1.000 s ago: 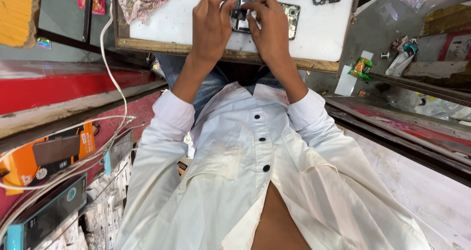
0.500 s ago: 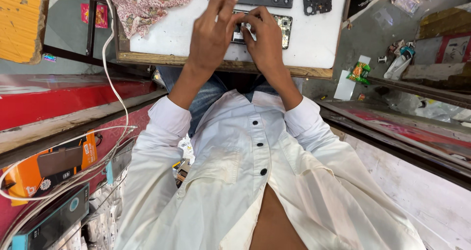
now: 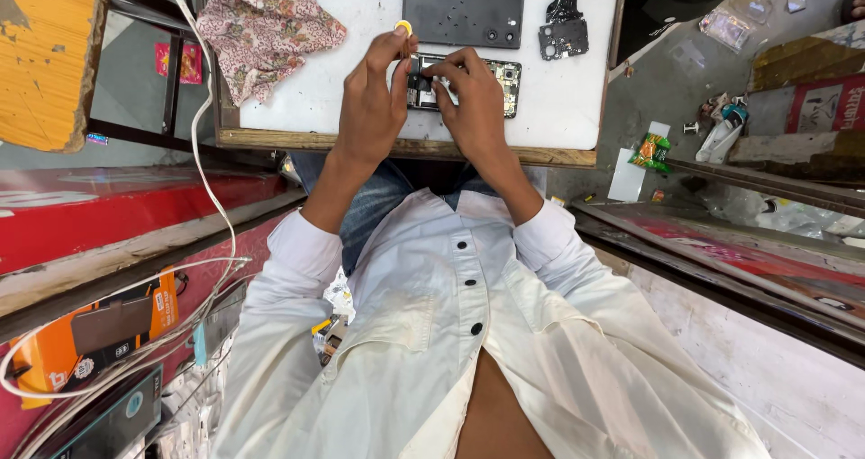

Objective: The person uses a screwdriver to remove screws from a disassembled smartphone on a workbench, then lifts and sets aside the motherboard. The person continues to remove additional screws and components from the phone chassis.

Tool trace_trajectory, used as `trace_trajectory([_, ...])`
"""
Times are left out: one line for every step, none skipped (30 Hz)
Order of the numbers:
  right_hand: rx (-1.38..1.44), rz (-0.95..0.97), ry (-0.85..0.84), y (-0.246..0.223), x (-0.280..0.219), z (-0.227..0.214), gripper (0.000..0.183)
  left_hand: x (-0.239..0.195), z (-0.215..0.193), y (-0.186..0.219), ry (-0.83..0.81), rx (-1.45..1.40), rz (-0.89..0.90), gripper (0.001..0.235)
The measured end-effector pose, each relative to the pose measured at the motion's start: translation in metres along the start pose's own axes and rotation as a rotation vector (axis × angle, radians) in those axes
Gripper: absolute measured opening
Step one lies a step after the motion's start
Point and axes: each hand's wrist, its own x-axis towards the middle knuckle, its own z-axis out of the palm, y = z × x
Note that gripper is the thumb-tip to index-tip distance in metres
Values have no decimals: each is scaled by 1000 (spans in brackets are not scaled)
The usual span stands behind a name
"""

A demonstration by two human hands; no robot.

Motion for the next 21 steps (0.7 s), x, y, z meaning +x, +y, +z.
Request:
trace_trajectory([3, 9, -3, -1, -1, 1, 19, -3, 0, 0, -28, -14, -30, 60])
trace_trajectory([2, 12, -3, 0, -3, 2, 18, -6, 0, 0, -29, 44, -48, 59])
trace_trajectory([2, 15, -2, 0, -5, 2, 18, -10, 1, 0, -30, 101, -66, 59])
trace_trajectory([1, 13, 3, 0, -4, 3, 18, -11, 0, -2, -29, 160, -78, 59])
trace_trajectory([-1, 14, 1, 0, -3, 4, 18, -11, 0, -4, -19, 102, -45, 59])
trace_trajectory([-4, 15, 2, 0, -3, 4, 19, -12, 0, -5, -8, 43, -11, 59])
trace_trajectory([-7, 15, 3, 0, -3, 4, 20, -12, 0, -6, 1, -17, 24, 60])
trace_trajectory([-5, 1, 8, 0, -2, 3, 20, -11, 2, -7, -16, -9, 12, 59])
trace_trajectory([-3, -13, 13, 0, -2, 2, 20, -10, 3, -7, -33, -1, 0, 58])
trace_trajectory([2, -28, 16, 0, -2, 2, 21, -9, 4, -7, -50, 11, -14, 58])
trace_trajectory([-5, -14, 11, 0, -1, 1, 20, -9, 4, -7, -47, 20, -66, 56])
trace_trajectory([-10, 2, 4, -1, -2, 2, 19, -9, 3, -7, -47, 30, -121, 54])
trace_trajectory([-15, 19, -4, -1, -2, 2, 18, -9, 3, -6, -48, 40, -176, 53])
trace_trajectory([-15, 18, -3, -1, -3, 2, 18, -9, 2, -6, -29, 58, -135, 55])
trace_trajectory([-15, 17, -3, 0, -3, 2, 18, -9, 2, -5, -11, 76, -95, 57])
trace_trajectory([-14, 17, -3, -1, -5, 3, 18, -10, 1, -5, 5, 95, -54, 59])
trace_trajectory([-7, 16, -5, -1, -6, 3, 18, -11, -1, -4, -7, 35, -47, 57])
trace_trajectory([-4, 14, -2, 0, -5, 3, 18, -9, 0, -5, -18, -29, -33, 55])
trace_trajectory([-2, 11, 2, 1, -5, 2, 18, -8, 1, -5, -28, -93, -19, 55])
trace_trajectory([-5, 6, 7, 2, -3, 2, 18, -7, 1, -7, -51, -53, -50, 55])
trace_trajectory([-9, 0, 11, 2, -1, 2, 18, -6, 1, -8, -73, -14, -81, 56])
